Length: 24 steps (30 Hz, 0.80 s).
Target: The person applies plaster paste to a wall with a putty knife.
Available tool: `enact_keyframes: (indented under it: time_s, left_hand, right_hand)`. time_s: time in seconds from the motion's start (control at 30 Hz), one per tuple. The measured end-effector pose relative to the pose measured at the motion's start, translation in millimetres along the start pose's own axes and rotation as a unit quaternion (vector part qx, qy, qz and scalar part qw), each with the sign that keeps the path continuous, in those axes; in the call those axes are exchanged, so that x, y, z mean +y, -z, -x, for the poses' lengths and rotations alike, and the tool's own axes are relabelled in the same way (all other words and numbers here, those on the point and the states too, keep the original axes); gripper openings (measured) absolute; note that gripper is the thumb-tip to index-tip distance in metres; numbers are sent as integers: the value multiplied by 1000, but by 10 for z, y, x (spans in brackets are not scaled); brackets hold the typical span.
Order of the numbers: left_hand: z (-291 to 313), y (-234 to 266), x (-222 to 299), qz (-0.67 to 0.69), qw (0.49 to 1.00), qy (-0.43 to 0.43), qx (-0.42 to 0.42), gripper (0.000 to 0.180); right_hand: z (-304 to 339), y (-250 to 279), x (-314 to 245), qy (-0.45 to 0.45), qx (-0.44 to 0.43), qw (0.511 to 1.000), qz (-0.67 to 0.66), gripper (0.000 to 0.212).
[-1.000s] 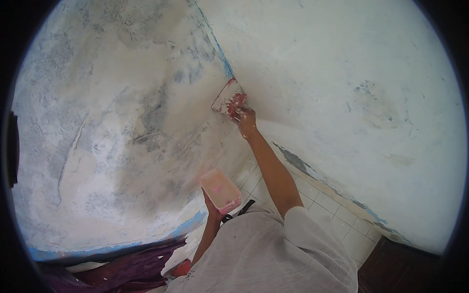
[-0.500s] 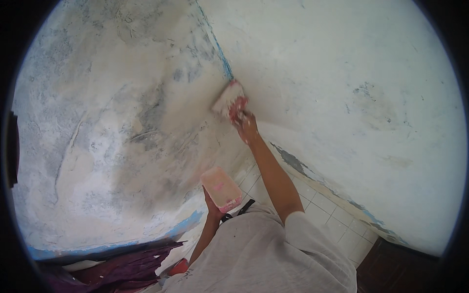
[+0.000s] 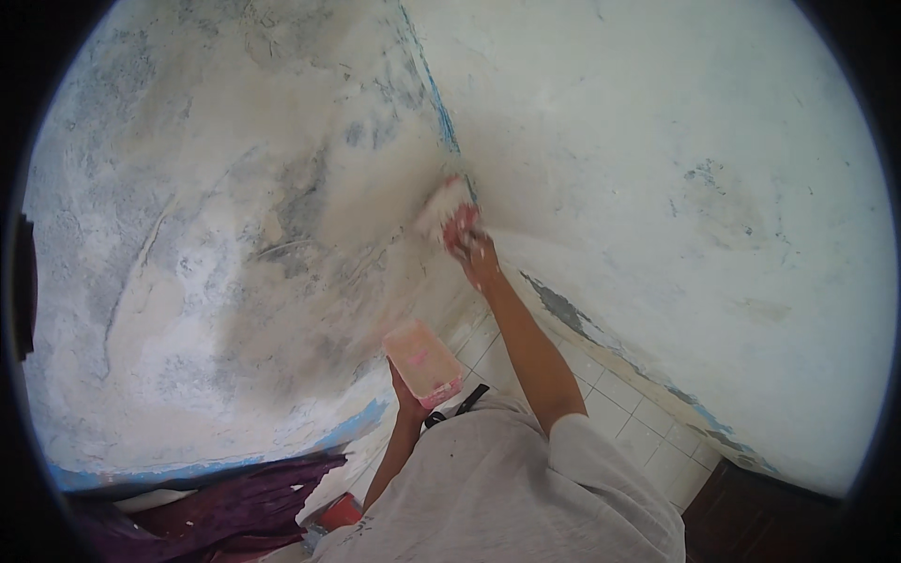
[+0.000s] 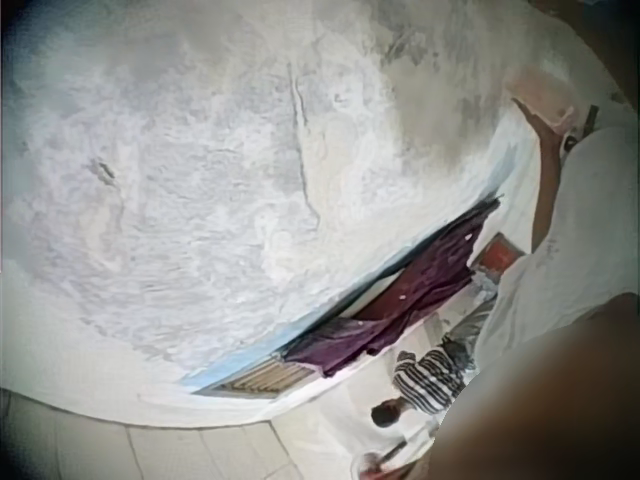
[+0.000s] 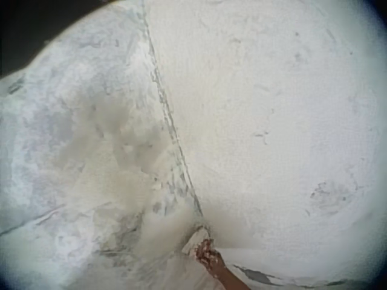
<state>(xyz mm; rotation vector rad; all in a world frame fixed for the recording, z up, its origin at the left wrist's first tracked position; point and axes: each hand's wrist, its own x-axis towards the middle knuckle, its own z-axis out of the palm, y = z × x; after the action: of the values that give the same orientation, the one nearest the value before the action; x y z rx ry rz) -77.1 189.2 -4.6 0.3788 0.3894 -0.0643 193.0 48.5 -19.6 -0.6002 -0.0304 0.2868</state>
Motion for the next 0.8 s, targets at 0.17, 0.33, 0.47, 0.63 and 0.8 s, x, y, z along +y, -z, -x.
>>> enact_keyframes:
  time_s: [0.17,0.33,0.47,0.63,0.8]
  left_hand:
    - [-2,48,-27,6,1000,21,-8,76]
    - [33,78,7,0,1000,14,0,77]
    - [105,197,101,1,1000,0,2,78]
    - [187,243,198,14,999,23,-21,79]
    - [219,336,267,8,998,61,-32,79]
  right_hand:
    - [-318,-195,159,-66,124,985,100,27]
    - [535,597,764,-136,163,959,185,25]
    - [630,615,650,-110,247,951,149,25]
    - [396,42,213,250,212,833,446,27]
    - [519,-787,41,234,204,774,552,22]
